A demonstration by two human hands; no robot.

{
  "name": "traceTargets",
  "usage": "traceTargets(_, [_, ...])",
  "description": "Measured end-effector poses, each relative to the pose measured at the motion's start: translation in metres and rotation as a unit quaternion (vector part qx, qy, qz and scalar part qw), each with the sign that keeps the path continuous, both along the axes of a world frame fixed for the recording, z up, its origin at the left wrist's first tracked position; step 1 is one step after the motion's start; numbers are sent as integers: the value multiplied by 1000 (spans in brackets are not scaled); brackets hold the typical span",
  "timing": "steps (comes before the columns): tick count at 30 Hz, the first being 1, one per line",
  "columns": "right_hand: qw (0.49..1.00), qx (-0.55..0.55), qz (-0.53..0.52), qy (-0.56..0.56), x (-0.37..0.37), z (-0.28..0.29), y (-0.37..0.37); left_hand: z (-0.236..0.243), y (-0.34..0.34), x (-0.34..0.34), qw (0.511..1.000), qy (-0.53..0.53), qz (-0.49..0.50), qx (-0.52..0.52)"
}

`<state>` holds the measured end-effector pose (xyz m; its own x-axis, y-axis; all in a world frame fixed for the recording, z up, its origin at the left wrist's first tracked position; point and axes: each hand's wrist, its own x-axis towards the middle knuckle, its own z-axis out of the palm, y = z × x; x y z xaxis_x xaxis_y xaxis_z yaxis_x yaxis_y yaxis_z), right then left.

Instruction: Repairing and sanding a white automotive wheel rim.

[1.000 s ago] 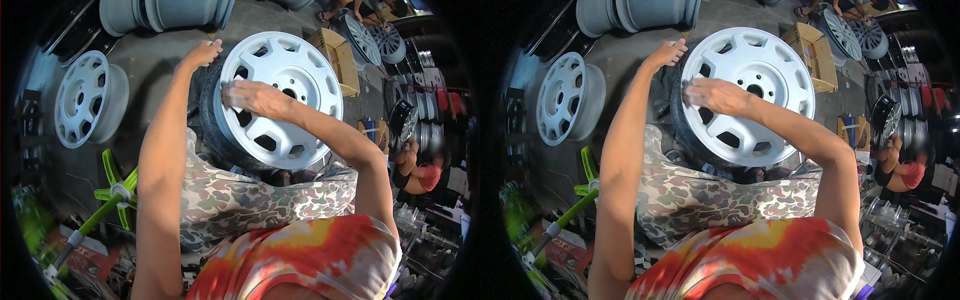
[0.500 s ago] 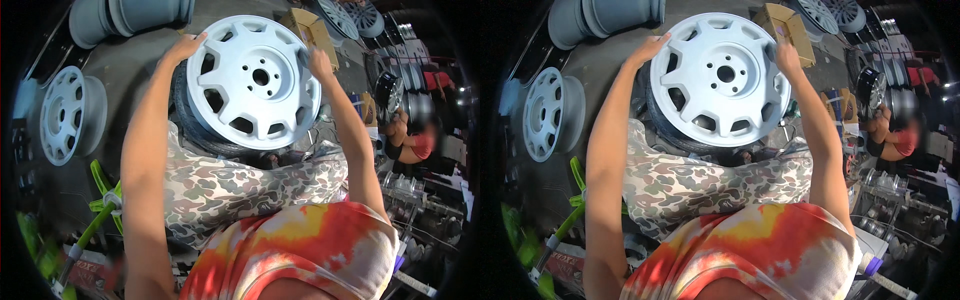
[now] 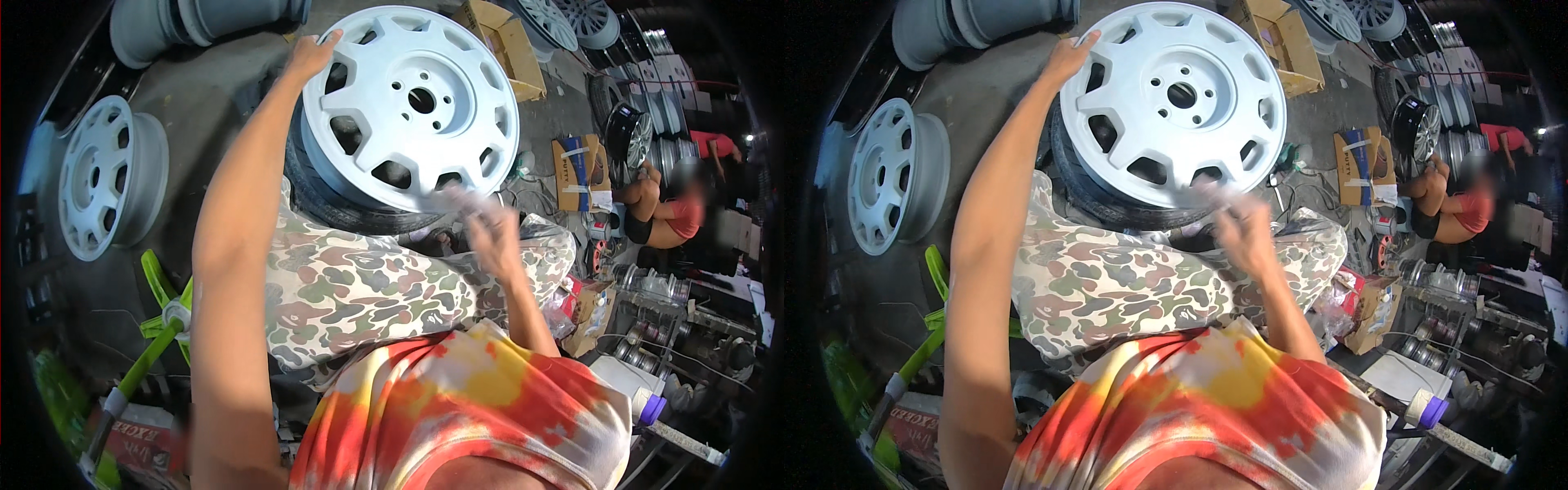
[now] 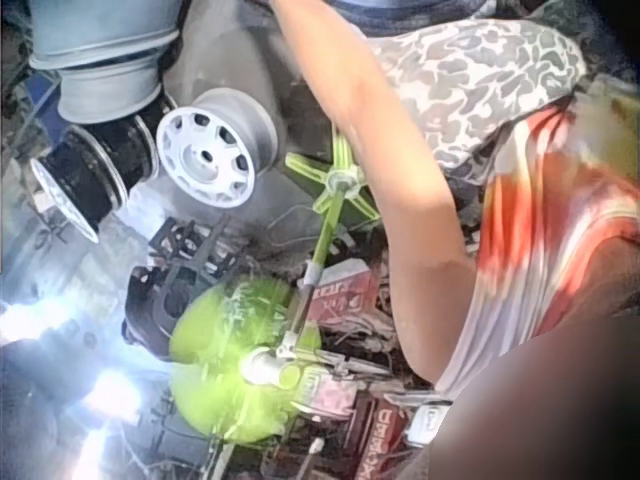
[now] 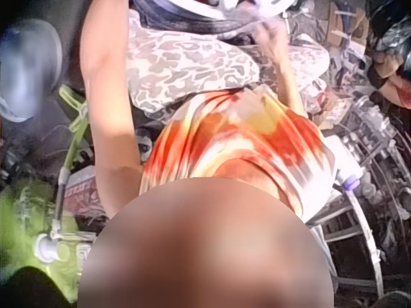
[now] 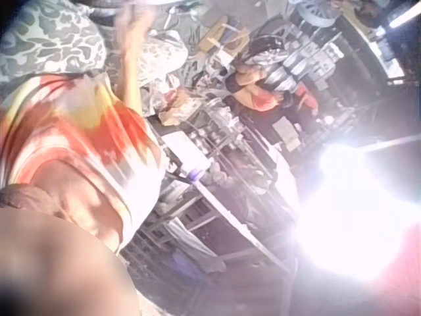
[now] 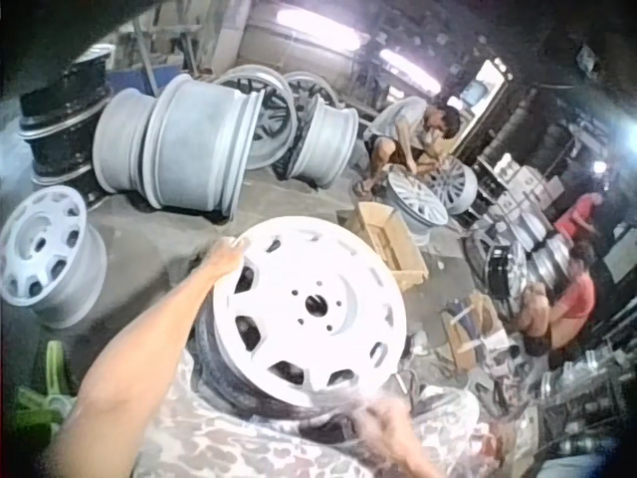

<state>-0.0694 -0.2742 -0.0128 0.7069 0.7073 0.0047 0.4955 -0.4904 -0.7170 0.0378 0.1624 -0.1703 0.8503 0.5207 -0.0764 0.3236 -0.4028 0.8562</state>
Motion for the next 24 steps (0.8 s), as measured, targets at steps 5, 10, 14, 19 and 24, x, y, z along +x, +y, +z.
traceTargets(5, [962, -54, -134, -231, 78, -34, -8, 4, 2, -4, 997, 42, 12, 67])
traceTargets(10, [960, 12, -123, -252, 50, -79, 38, 2, -4, -5, 994, 43, 50, 87])
traceTargets(14, [956, 6, 73, -284, 41, -83, 43, 12, -3, -20, 999, 26, 13, 32])
traceTargets(19, [953, -20, -105, -284, 143, -64, 9, 10, -9, -8, 999, 8, 3, 46])
traceTargets(24, [949, -5, -23, -314, 51, -77, 37, 24, -17, -28, 999, -6, -39, 27])
